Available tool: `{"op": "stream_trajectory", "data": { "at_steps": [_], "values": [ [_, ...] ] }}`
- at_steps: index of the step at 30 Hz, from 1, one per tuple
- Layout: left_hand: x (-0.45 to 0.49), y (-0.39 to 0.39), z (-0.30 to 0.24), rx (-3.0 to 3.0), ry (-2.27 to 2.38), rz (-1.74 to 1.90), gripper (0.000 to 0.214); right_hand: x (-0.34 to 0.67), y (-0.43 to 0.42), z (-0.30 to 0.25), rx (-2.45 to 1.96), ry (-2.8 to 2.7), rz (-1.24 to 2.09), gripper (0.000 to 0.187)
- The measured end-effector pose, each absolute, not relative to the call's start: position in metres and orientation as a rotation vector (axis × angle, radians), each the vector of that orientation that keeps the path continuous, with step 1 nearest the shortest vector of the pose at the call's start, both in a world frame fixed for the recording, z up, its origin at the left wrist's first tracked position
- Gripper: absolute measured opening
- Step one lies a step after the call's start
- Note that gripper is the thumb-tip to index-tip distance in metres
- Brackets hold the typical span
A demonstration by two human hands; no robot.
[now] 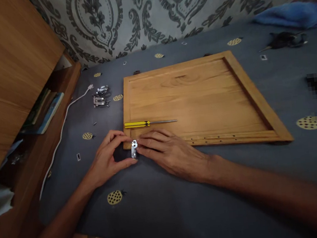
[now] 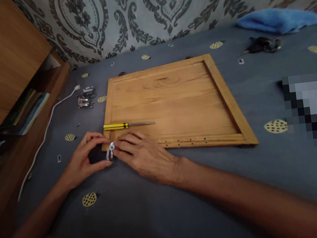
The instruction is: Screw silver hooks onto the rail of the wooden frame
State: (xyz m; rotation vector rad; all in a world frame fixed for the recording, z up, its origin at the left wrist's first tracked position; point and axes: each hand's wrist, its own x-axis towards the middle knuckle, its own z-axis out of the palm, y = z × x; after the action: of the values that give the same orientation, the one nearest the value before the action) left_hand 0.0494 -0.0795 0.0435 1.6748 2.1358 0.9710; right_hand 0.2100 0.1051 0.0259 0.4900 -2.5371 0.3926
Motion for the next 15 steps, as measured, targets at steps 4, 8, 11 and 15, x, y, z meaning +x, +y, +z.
{"op": "stream_trajectory", "data": {
  "at_steps": [4,8,11,15],
  "values": [
    [0.0500,-0.0796,0.0445,1.651,2.137,0.953,0.040,0.2104,0.1051,0.0286,0.489,-2.545,0.388,0.027],
    [0.0505,-0.0786,0.0445,1.667,2.144,0.959,0.041,0.2102,0.1054,0.0307,0.500,-2.547,0.403,0.027],
    [0.0509,-0.0782,0.0455,1.677,2.152,0.929,0.042,0.2095,0.1062,0.0302,0.505,-2.553,0.403,0.027],
    [0.0511,-0.0783,0.0470,1.679,2.163,0.907,0.040,0.2094,0.1072,0.0285,0.514,-2.568,0.428,0.025]
  ]
}}
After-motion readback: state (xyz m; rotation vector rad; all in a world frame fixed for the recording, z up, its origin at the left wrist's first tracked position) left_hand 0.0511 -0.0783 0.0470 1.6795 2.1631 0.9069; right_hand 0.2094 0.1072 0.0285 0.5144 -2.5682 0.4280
